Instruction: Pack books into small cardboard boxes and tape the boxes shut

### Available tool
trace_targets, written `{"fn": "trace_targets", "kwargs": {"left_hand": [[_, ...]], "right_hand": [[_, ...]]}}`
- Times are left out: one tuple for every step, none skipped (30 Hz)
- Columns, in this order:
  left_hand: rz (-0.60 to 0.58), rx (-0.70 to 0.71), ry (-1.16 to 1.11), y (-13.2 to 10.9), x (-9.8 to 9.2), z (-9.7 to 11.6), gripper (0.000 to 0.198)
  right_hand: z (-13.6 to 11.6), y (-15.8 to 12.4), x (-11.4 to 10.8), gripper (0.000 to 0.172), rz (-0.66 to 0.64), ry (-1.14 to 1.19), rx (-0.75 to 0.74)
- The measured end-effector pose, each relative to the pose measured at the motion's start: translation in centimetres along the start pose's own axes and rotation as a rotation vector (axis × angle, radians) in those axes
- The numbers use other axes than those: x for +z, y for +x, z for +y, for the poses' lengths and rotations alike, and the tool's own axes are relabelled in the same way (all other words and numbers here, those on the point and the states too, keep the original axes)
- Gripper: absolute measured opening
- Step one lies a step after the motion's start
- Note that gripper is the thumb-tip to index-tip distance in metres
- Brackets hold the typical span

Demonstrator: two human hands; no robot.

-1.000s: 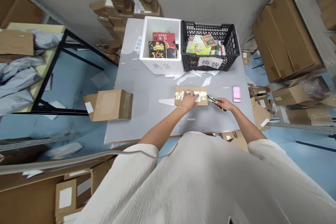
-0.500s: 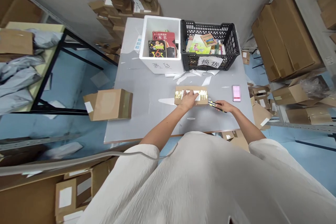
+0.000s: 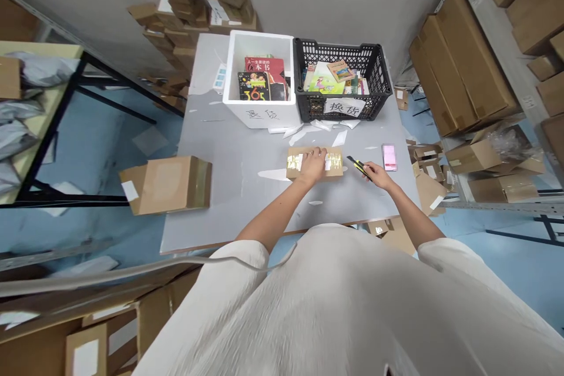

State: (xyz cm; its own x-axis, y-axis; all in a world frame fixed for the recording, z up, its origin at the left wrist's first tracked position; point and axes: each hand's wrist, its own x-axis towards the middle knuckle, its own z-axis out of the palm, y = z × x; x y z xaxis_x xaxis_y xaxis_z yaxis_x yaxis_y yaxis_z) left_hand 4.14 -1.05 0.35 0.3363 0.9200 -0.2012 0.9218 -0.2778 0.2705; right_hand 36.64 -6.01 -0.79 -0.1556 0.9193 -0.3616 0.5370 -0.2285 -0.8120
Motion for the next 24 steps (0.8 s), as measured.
{"fn": "trace_targets", "kwargs": {"left_hand": [[0.016, 0.010, -0.002, 0.3, 0.1, 0.1, 0.056], [0.030, 0.026, -0.003, 0.5, 0.2, 0.1, 0.059], [0.040, 0.044, -0.001, 0.8, 0.4, 0.1, 0.062], [0.043, 0.061, 0.002, 1.0, 0.5, 0.1, 0.066], [0.039, 0.076, 0.005, 1.3, 0.6, 0.1, 0.070], [0.032, 0.087, 0.008, 1.5, 0.7, 0.1, 0.074], [0.021, 0.093, 0.011, 1.7, 0.7, 0.0, 0.077], [0.009, 0.096, 0.012, 1.9, 0.7, 0.0, 0.078], [0.001, 0.096, 0.011, 2.0, 0.8, 0.0, 0.078], [0.000, 0.095, 0.007, 2.1, 0.8, 0.0, 0.077], [0.006, 0.094, 0.002, 2.1, 0.8, 0.0, 0.074], [0.016, 0.094, -0.006, 2.0, 0.8, 0.0, 0.072], [0.029, 0.096, -0.014, 1.9, 0.9, 0.0, 0.071], [0.042, 0.100, -0.021, 1.7, 1.0, 0.1, 0.071], [0.051, 0.104, -0.025, 1.4, 1.2, 0.2, 0.071], [0.057, 0.106, -0.026, 1.2, 1.3, 0.3, 0.072], [0.062, 0.104, -0.026, 0.9, 1.5, 0.3, 0.074], [0.068, 0.098, -0.026, 0.6, 1.7, 0.4, 0.075], [0.074, 0.093, -0.027, 0.4, 1.9, 0.5, 0.077], [0.081, 0.087, -0.030, 0.2, 2.1, 0.5, 0.078], [0.088, 0.080, -0.035, 0.0, 2.2, 0.6, 0.080], [0.093, 0.072, -0.041, -0.2, 2.3, 0.6, 0.081], [0.096, 0.067, -0.048, -0.3, 2.4, 0.6, 0.083], [0.097, 0.065, -0.054, -0.4, 2.5, 0.6, 0.084]], "right_hand": [[-0.3, -0.2, 0.0, 0.057, 0.009, -0.066, -0.029], [-0.6, -0.4, -0.1, 0.055, 0.013, -0.141, -0.067], [-0.9, -0.6, -0.1, 0.052, 0.014, -0.223, -0.113], [-1.2, -0.8, -0.2, 0.049, 0.013, -0.305, -0.163], [-1.5, -0.9, -0.2, 0.047, 0.012, -0.384, -0.210], [-1.7, -0.9, -0.2, 0.046, 0.010, -0.454, -0.249], [-1.9, -0.9, -0.2, 0.046, 0.008, -0.513, -0.274], [-2.1, -0.9, -0.1, 0.047, 0.005, -0.562, -0.288], [-2.2, -0.8, -0.1, 0.047, 0.003, -0.601, -0.293], [-2.2, -0.7, 0.0, 0.047, 0.003, -0.632, -0.294], [-2.2, -0.6, 0.1, 0.047, 0.005, -0.654, -0.292], [-2.2, -0.4, 0.2, 0.048, 0.006, -0.669, -0.288], [-2.2, -0.3, 0.3, 0.048, 0.008, -0.675, -0.284], [-2.1, -0.2, 0.4, 0.049, 0.008, -0.675, -0.281], [-2.1, -0.1, 0.6, 0.049, 0.008, -0.669, -0.281], [-2.0, 0.1, 0.8, 0.049, 0.006, -0.657, -0.284], [-1.9, 0.2, 1.1, 0.050, 0.004, -0.641, -0.287], [-1.7, 0.3, 1.4, 0.050, 0.008, -0.621, -0.288], [-1.6, 0.4, 1.8, 0.051, 0.018, -0.600, -0.283], [-1.4, 0.5, 2.2, 0.051, 0.032, -0.578, -0.275], [-1.2, 0.5, 2.7, 0.052, 0.051, -0.557, -0.264], [-1.0, 0.5, 3.1, 0.053, 0.071, -0.539, -0.252], [-0.8, 0.5, 3.4, 0.054, 0.089, -0.524, -0.242], [-0.5, 0.5, 3.6, 0.055, 0.104, -0.515, -0.236]]}}
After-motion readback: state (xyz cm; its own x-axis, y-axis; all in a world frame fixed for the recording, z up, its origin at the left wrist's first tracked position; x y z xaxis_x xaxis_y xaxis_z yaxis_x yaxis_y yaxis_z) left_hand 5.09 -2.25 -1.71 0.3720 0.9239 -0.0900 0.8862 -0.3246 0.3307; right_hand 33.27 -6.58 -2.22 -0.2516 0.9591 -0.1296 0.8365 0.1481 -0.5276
